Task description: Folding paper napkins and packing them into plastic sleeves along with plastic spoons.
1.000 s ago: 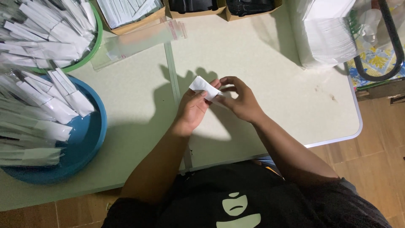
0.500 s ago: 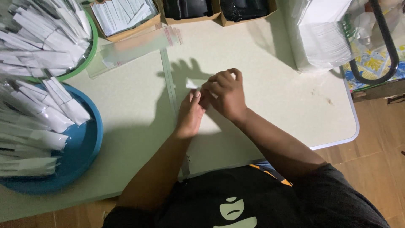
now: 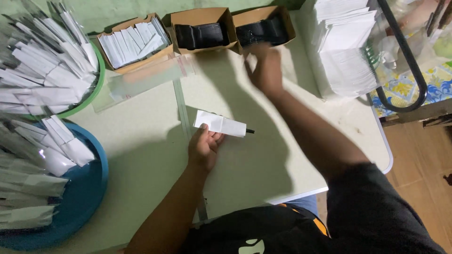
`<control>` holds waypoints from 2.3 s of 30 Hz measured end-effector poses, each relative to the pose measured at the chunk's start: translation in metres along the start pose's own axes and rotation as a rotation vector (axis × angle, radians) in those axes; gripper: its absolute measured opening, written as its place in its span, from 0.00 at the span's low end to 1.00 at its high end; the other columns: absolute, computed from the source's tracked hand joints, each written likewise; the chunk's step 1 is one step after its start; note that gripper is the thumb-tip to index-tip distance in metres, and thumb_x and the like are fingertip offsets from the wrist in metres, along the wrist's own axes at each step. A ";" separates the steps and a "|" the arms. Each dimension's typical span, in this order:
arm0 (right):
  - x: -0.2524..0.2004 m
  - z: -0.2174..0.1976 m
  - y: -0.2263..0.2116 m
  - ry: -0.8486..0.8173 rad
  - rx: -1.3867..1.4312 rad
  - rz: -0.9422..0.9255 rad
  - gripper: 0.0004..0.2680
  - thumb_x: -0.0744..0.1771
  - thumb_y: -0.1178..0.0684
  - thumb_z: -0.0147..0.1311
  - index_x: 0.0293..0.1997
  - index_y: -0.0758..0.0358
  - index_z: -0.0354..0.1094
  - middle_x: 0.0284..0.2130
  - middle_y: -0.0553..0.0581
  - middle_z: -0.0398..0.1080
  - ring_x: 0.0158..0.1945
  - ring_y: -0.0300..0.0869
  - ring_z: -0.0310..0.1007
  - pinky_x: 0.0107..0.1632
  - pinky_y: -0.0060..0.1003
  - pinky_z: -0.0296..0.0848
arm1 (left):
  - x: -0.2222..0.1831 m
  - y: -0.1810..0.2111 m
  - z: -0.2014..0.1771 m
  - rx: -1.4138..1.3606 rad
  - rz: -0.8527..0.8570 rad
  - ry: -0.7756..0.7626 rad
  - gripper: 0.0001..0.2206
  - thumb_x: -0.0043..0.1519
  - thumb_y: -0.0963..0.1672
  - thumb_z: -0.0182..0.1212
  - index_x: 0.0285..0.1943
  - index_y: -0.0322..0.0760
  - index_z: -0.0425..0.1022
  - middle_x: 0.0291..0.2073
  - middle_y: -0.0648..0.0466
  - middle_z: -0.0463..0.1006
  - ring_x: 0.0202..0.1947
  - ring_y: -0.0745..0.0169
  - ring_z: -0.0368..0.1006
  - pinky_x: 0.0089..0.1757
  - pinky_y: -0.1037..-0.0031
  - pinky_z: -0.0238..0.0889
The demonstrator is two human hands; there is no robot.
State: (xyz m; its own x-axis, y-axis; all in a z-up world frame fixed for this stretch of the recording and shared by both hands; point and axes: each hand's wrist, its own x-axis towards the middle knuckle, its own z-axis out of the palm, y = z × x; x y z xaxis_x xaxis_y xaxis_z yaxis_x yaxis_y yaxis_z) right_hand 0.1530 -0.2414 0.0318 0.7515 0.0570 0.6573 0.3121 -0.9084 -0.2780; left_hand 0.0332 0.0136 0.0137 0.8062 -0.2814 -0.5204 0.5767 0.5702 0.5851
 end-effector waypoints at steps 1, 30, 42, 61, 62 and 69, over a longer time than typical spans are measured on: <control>0.014 0.005 0.022 -0.002 0.000 0.000 0.07 0.63 0.64 0.58 0.43 0.59 0.73 0.40 0.58 0.77 0.42 0.54 0.74 0.44 0.48 0.68 | -0.001 0.000 0.001 -0.001 -0.001 0.000 0.29 0.66 0.49 0.45 0.72 0.23 0.58 0.67 0.32 0.69 0.65 0.37 0.68 0.61 0.58 0.65; -0.046 -0.103 -0.073 -0.406 0.349 0.249 0.07 0.64 0.63 0.62 0.44 0.63 0.77 0.24 0.64 0.71 0.26 0.53 0.70 0.31 0.46 0.68 | 0.029 -0.021 -0.031 -0.185 -0.035 -0.215 0.13 0.71 0.50 0.44 0.61 0.46 0.61 0.69 0.37 0.64 0.70 0.28 0.58 0.69 0.42 0.39; -0.095 -0.133 -0.143 -0.675 0.156 0.454 0.07 0.66 0.63 0.59 0.45 0.66 0.79 0.35 0.65 0.79 0.30 0.50 0.81 0.27 0.37 0.76 | 0.023 -0.021 -0.021 -0.036 0.077 -0.219 0.14 0.72 0.53 0.47 0.58 0.47 0.67 0.55 0.45 0.78 0.53 0.45 0.76 0.57 0.53 0.63; -0.130 -0.082 -0.149 -0.357 0.450 0.576 0.06 0.66 0.64 0.58 0.45 0.66 0.76 0.35 0.61 0.76 0.29 0.46 0.78 0.26 0.36 0.74 | -0.012 -0.004 0.007 0.193 0.210 -0.166 0.11 0.67 0.47 0.60 0.53 0.36 0.75 0.36 0.58 0.67 0.37 0.69 0.66 0.45 0.73 0.64; -0.130 -0.081 -0.154 -0.328 0.444 0.587 0.05 0.66 0.64 0.59 0.44 0.67 0.75 0.34 0.62 0.74 0.31 0.48 0.78 0.29 0.38 0.75 | 0.000 -0.013 -0.004 0.181 0.215 -0.186 0.12 0.67 0.46 0.60 0.54 0.36 0.74 0.37 0.56 0.70 0.39 0.66 0.69 0.48 0.69 0.66; -0.139 -0.068 -0.152 -0.195 0.204 0.359 0.06 0.64 0.61 0.65 0.41 0.57 0.76 0.33 0.52 0.75 0.39 0.46 0.71 0.41 0.40 0.70 | -0.002 -0.013 -0.001 0.134 0.213 -0.189 0.13 0.67 0.45 0.61 0.54 0.32 0.75 0.36 0.55 0.70 0.40 0.62 0.73 0.50 0.62 0.69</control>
State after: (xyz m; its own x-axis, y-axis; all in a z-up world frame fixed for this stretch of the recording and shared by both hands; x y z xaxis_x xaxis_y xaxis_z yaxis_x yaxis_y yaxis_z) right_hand -0.0381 -0.1395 0.0302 0.9223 -0.1516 0.3555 0.1056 -0.7860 -0.6091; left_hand 0.0243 0.0075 0.0068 0.9137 -0.3120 -0.2603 0.3945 0.5283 0.7518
